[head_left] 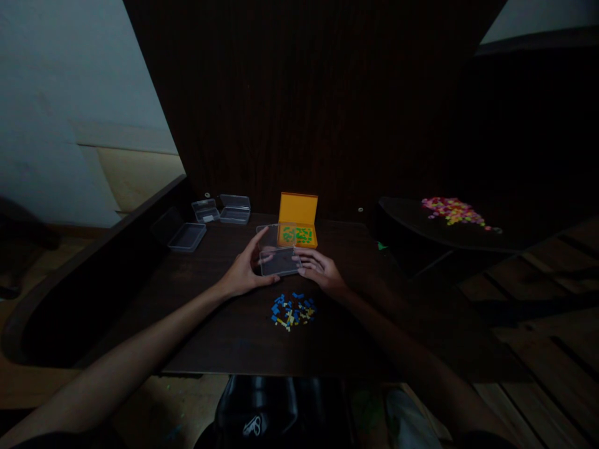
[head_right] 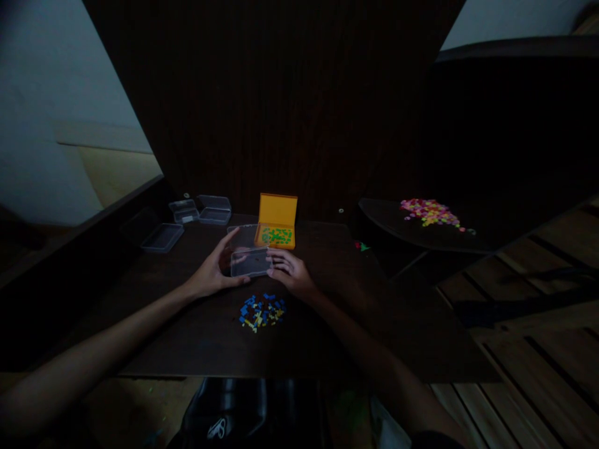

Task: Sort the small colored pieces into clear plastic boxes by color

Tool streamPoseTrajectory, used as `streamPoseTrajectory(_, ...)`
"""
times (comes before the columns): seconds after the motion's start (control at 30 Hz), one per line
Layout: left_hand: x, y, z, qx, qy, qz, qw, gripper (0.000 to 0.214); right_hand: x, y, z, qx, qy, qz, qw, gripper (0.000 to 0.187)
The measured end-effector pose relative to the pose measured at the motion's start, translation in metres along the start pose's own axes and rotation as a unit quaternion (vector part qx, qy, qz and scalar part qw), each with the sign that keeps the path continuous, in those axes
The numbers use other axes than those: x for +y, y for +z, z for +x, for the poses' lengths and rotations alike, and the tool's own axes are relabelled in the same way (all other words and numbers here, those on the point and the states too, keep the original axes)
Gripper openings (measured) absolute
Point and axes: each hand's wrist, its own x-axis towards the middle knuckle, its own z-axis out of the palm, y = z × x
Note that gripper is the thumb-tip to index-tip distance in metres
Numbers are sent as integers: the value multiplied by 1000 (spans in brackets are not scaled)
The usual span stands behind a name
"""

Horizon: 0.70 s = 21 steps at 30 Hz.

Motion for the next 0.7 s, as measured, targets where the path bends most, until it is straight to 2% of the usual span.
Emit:
streamPoseTrajectory(0.1, -1, -2, 1, 5, -3, -9, 1000, 109, -2, 3, -1, 50, -29, -51, 997, 34)
streamPoseTrajectory(0.17, -3, -3, 3, 19, -4, -13, 1000, 110, -6, 4, -3, 108, -76, -128, 983, 19)
streamPoseTrajectory(0.2, -5, -4, 3, 28, -4, -13, 1000, 110, -8, 4, -4, 117, -99, -178, 972, 13)
streamPoseTrajectory(0.23, -7, -6, 4, 38, -3, -12, 999, 110, -10, 4, -6, 99, -115, -217, 964, 9)
streamPoseTrajectory(0.27, -9, -7, 4, 46, -6, -10, 999, 111, -12, 3, -7, 57, -126, -244, 960, 6)
streamPoseTrajectory(0.37, -14, -9, 5, 62, -22, -17, 998, 112, -15, -1, -10, -100, -130, -265, 950, 5)
streamPoseTrajectory(0.43, -15, -9, 6, 67, -28, -36, 997, 114, -13, -3, -11, -155, -127, -273, 941, 8)
streamPoseTrajectory(0.53, -11, -8, 6, 67, -34, -70, 995, 117, -10, -6, -10, -188, -120, -290, 931, 11)
streamPoseTrajectory(0.7, -8, -7, 6, 72, -38, -92, 992, 115, -8, -8, -9, -189, -107, -323, 921, 12)
